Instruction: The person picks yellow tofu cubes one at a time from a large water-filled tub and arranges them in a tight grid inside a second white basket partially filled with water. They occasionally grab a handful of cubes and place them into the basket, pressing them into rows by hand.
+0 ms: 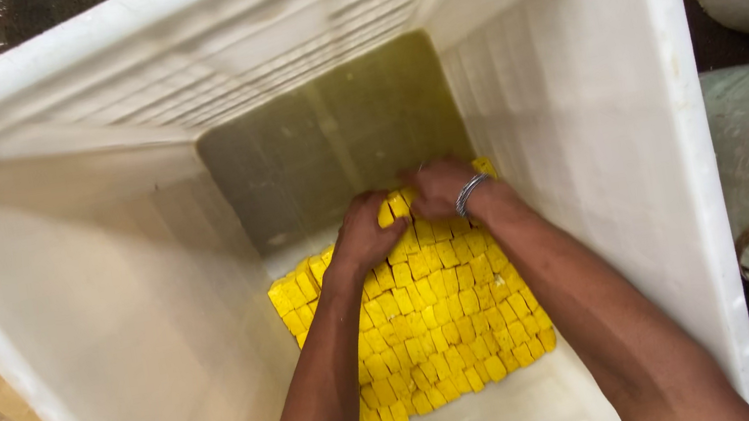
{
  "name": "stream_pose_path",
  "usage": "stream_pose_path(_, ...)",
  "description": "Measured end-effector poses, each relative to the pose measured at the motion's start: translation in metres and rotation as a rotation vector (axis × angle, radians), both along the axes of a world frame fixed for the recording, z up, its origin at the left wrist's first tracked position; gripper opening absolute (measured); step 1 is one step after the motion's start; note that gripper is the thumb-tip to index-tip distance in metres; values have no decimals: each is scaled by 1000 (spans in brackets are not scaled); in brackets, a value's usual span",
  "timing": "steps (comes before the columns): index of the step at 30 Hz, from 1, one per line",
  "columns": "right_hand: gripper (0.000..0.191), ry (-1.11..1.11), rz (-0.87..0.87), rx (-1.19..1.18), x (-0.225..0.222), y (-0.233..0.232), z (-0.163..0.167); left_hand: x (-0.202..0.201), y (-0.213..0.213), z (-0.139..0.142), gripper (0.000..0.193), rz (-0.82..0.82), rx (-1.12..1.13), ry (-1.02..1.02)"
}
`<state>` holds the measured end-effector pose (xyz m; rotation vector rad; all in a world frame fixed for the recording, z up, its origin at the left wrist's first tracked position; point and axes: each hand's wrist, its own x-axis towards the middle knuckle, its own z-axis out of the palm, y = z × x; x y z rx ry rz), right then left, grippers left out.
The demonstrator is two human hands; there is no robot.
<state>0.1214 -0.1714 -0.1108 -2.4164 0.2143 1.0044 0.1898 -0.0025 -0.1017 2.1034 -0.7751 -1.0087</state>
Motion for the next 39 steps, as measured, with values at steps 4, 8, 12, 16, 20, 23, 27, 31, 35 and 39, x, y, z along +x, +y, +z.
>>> stream_pose_path(4,28,-38,-10,-227,-19,-13,-1,-4,-9,4,53,51,174,42)
stream_pose_path(8,28,42,-33,-255,-27,4,-2,-6,-8,10,50,59,196,22)
stream_pose_path(12,62,5,32,-154,-20,19,2,-10,-11,18,58,-45,214,-31)
stream_pose_path(16,62,-60,-55,-210,-15,19,18,-8,-21,34,68,-102,398,-10)
stream_pose_path(20,58,-519,-304,-119,1,19,65,-10,-17,66,82,24,429,-27)
stream_pose_path(23,47,-793,-462,77,23,48,132,-23,2,120,69,318,-5,-112)
stream_pose_path(27,34,-971,-555,400,69,105,244,-40,63,225,40,366,-273,-104)
stream_pose_path(31,28,-1107,-308,516,97,193,327,-31,211,324,30,365,-407,-423)
stream_pose_path(35,26,-979,-87,378,138,282,323,-11,360,366,29,538,-147,-466)
stream_pose_path(39,35,-641,146,85,174,344,248,-14,457,346,33,763,57,-262)
